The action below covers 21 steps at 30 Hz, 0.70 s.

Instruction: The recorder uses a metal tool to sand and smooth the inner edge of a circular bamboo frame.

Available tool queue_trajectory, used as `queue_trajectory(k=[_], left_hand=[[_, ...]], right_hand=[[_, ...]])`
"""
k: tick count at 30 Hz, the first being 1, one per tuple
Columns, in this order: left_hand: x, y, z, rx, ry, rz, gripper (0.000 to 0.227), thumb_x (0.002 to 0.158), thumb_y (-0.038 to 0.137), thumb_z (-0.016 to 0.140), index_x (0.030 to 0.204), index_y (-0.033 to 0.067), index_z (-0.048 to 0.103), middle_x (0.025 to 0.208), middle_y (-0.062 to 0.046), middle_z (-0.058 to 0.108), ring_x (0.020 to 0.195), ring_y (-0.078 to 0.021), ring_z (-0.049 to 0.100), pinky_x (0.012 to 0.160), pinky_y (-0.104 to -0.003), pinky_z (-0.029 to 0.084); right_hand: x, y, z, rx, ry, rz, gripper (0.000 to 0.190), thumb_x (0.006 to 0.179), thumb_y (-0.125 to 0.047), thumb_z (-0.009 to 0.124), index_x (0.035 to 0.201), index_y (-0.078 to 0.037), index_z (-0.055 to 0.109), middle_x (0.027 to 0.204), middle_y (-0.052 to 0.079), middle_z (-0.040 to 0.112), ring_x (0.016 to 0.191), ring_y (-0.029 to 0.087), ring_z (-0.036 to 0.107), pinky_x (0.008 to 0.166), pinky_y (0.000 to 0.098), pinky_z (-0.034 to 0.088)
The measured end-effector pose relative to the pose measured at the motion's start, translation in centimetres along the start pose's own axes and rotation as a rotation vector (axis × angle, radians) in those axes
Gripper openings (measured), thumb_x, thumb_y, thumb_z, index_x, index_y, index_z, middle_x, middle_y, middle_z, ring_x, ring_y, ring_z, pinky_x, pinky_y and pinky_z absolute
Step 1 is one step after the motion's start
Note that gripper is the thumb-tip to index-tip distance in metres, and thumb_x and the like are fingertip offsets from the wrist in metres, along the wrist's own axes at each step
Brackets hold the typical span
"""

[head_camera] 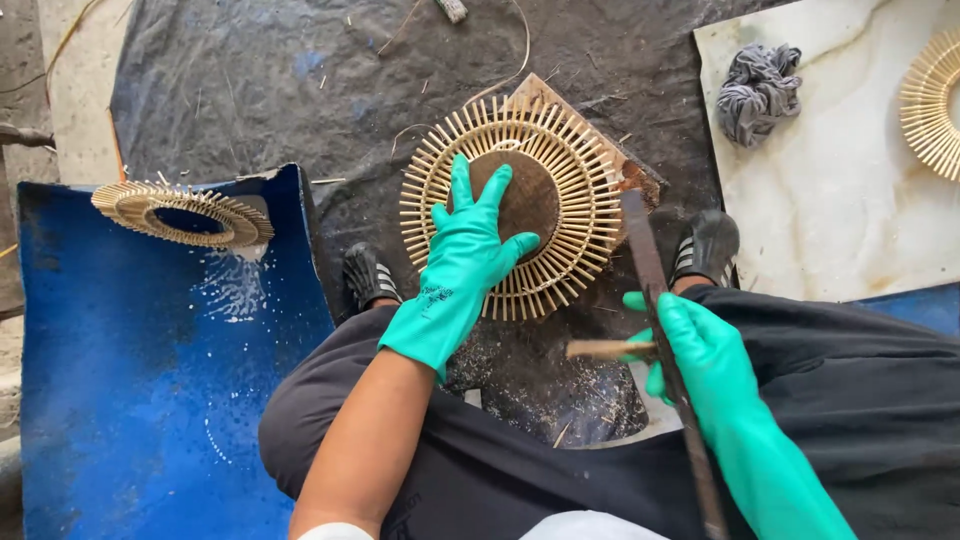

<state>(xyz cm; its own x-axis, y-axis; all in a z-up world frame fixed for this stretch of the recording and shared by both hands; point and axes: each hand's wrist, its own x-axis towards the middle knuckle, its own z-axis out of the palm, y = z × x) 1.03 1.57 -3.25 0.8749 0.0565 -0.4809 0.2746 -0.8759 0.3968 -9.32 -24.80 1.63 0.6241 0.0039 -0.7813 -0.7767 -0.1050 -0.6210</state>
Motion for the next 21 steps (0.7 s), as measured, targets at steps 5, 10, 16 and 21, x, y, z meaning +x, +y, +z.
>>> queue_trajectory(k=[5, 10, 16, 21], left_hand=[[0.1, -0.2, 0.1, -0.009, 0.004, 0.013, 0.1, 0.071, 0.045, 0.092, 0.154, 0.036, 0.036, 0.17, -0.013, 0.002, 0.141, -0.0589, 0.028, 0.108, -0.06, 0.045], [-0.3, 0.6, -0.9, 0.006, -0.086, -0.077, 0.098, 0.074, 0.045, 0.088, 0.155, 0.039, 0.034, 0.171, -0.01, -0.002, 0.144, -0.0601, 0.022, 0.109, -0.062, 0.043], [-0.4, -0.3, -0.5, -0.042, -0.085, -0.009, 0.1, 0.072, 0.042, 0.091, 0.155, 0.0378, 0.035, 0.17, -0.011, -0.003, 0.143, -0.0642, 0.016, 0.115, -0.064, 0.034], [1.0, -1.2, -0.6, -0.066, -0.081, 0.104, 0.102, 0.065, 0.038, 0.096, 0.152, 0.0368, 0.043, 0.171, -0.008, 0.004, 0.149, -0.0592, 0.008, 0.118, -0.064, 0.029]], right_hand=[[1.8, 0.6, -0.6, 0.078, -0.034, 0.069, 0.048, 0.099, -0.04, 0.053, 0.126, -0.006, 0.072, 0.074, 0.014, 0.075, 0.04, 0.013, 0.053, 0.037, 0.0275, 0.039], [2.5, 1.6, -1.2, 0.185, 0.044, 0.011, 0.048, 0.101, -0.041, 0.052, 0.123, -0.002, 0.071, 0.074, 0.013, 0.075, 0.038, 0.014, 0.052, 0.034, 0.028, 0.039], [2.0, 0.2, -1.0, 0.12, 0.019, 0.124, 0.049, 0.1, -0.041, 0.051, 0.124, -0.005, 0.073, 0.071, 0.01, 0.072, 0.038, 0.013, 0.051, 0.034, 0.0285, 0.038], [2.9, 0.1, -1.4, 0.058, -0.059, 0.136, 0.05, 0.098, -0.04, 0.052, 0.122, -0.002, 0.074, 0.067, 0.015, 0.073, 0.035, 0.017, 0.049, 0.033, 0.0311, 0.036]])
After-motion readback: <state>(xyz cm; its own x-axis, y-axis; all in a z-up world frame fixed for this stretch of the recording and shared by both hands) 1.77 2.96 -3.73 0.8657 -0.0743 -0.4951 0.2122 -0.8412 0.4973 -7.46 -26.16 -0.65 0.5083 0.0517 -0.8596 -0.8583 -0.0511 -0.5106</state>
